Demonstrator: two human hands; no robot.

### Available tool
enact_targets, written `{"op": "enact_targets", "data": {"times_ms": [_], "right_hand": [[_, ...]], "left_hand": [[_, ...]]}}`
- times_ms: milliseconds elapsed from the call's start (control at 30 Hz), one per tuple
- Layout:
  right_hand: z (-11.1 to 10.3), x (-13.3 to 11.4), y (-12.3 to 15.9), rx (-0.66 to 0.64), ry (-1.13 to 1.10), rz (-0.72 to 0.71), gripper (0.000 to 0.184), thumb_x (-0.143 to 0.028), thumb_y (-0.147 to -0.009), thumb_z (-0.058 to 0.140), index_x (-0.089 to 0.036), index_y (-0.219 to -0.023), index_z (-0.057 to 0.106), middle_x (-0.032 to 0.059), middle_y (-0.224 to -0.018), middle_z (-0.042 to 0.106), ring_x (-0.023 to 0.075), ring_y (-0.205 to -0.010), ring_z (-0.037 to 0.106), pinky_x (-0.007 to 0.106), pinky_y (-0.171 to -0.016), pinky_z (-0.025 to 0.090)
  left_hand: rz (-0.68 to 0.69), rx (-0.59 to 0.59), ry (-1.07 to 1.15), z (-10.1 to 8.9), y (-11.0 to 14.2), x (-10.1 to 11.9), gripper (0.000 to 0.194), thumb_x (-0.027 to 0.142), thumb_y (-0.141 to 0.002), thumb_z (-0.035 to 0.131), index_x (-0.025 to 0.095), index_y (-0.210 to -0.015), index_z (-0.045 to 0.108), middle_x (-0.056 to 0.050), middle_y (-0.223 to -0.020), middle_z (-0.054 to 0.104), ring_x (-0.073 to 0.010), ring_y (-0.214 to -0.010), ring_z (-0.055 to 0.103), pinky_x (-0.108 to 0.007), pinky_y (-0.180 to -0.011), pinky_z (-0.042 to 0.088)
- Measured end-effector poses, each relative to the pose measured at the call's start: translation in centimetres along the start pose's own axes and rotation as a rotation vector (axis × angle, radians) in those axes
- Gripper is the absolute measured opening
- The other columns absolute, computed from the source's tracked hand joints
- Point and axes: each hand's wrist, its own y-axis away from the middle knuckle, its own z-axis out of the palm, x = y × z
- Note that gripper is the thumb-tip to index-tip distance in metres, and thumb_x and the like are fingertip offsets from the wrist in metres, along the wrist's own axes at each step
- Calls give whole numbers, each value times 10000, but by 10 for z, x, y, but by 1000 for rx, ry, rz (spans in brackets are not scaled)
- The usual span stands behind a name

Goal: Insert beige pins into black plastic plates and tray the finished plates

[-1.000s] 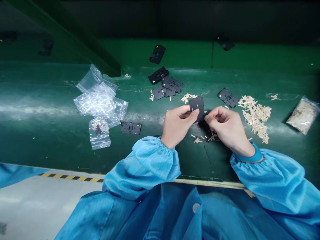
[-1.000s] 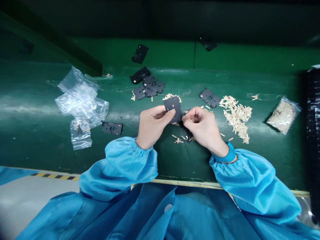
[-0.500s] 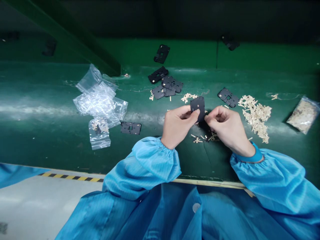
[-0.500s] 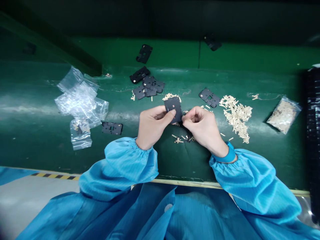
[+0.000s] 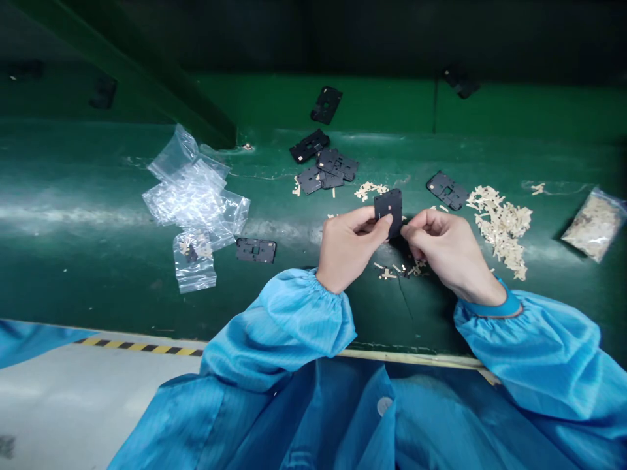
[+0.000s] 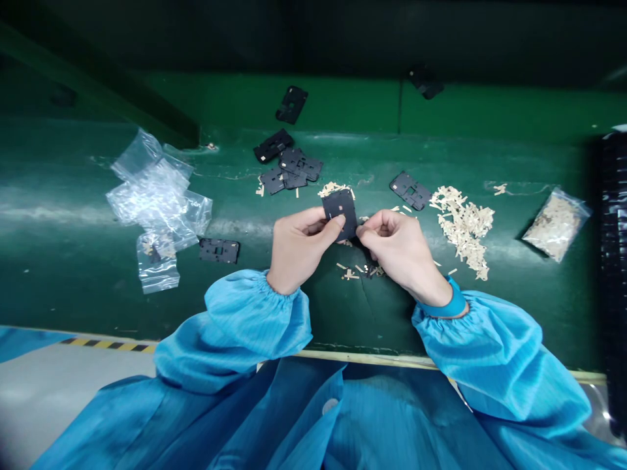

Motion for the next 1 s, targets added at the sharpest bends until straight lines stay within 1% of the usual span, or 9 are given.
{"op": "enact_targets", "data": {"times_ms": [100,300,500,700,900,1000], "right_hand": [[1,0,0,9,-7,-15,189,-271,-809,719,-196,-682,600,-33,-518,556,88,-454,440,238,-441,313],[2,4,-1,43,-9,-99,165,-253,-774,745,-196,-693,612,-27,-576,579,93,-490,447,246,-459,323],[0,8,-1,11,11,-186,187,-272,-788,755,-200,-710,601,-18,-638,615,100,-531,493,243,-490,366],[-10,6,-3,-124,-6,-86,305,-441,-851,766,-196,-753,612,-45,-523,541,90,-439,440,235,-427,317],[-15,5,-3,-157,11,-95,452,-569,-790,824,-199,-713,577,-53,-500,527,81,-417,421,229,-410,298],[-16,7,-5,-162,24,-99,494,-637,-806,782,-195,-698,590,-40,-508,541,81,-402,438,228,-390,303]], "left_hand": [[1,4,10,0,0,0,224,369,-869,700,171,-900,802,-4,-784,758,-151,-712,681,-244,-666,564],[8,12,33,1,0,1,200,345,-861,712,170,-896,803,-1,-788,769,-147,-711,694,-233,-654,562],[-83,-17,114,0,-2,5,195,352,-832,735,176,-877,806,-3,-798,770,-152,-703,705,-260,-674,597],[-85,-23,96,-1,-2,3,213,375,-826,743,172,-852,804,-9,-774,757,-153,-698,689,-274,-683,595],[-118,-58,101,0,-1,3,209,372,-820,757,169,-841,803,-8,-762,753,-159,-702,696,-278,-683,596],[-110,-79,89,0,-2,2,197,359,-827,753,170,-853,801,-9,-775,756,-155,-707,694,-277,-694,591]]}}
